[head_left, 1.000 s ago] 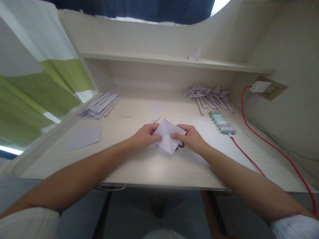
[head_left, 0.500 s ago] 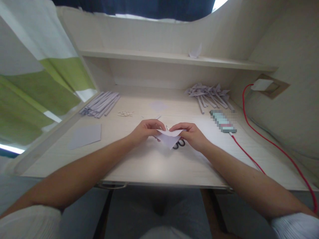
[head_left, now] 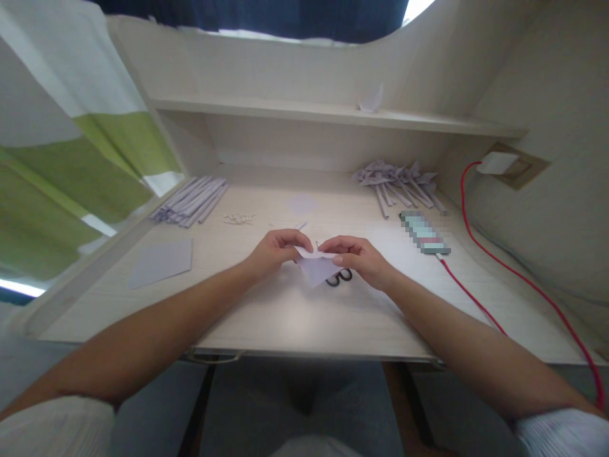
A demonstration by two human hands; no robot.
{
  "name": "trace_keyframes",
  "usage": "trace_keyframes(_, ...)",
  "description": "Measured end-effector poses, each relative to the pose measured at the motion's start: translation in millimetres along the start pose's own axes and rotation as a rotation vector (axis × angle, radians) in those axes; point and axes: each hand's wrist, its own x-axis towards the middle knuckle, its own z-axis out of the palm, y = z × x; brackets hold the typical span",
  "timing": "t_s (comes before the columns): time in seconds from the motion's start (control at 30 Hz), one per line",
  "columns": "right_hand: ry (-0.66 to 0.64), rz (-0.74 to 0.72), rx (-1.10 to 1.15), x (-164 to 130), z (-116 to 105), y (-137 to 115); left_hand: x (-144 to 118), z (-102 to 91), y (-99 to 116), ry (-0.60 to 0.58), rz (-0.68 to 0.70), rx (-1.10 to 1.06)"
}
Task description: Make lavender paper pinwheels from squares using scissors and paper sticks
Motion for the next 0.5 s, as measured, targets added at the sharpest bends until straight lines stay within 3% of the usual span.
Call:
trace_keyframes(0.3, 0.101, 0.092, -0.058, 2.0, 4.5, 0.0, -2.6, 3.3, 1.1, -0.02, 0.042, 0.058)
trace_keyframes(0.5, 0.052, 0.119, -0.11, 1.9, 2.7, 6.4, -4.9, 2.6, -4.0, -0.037, 0.076, 0.103)
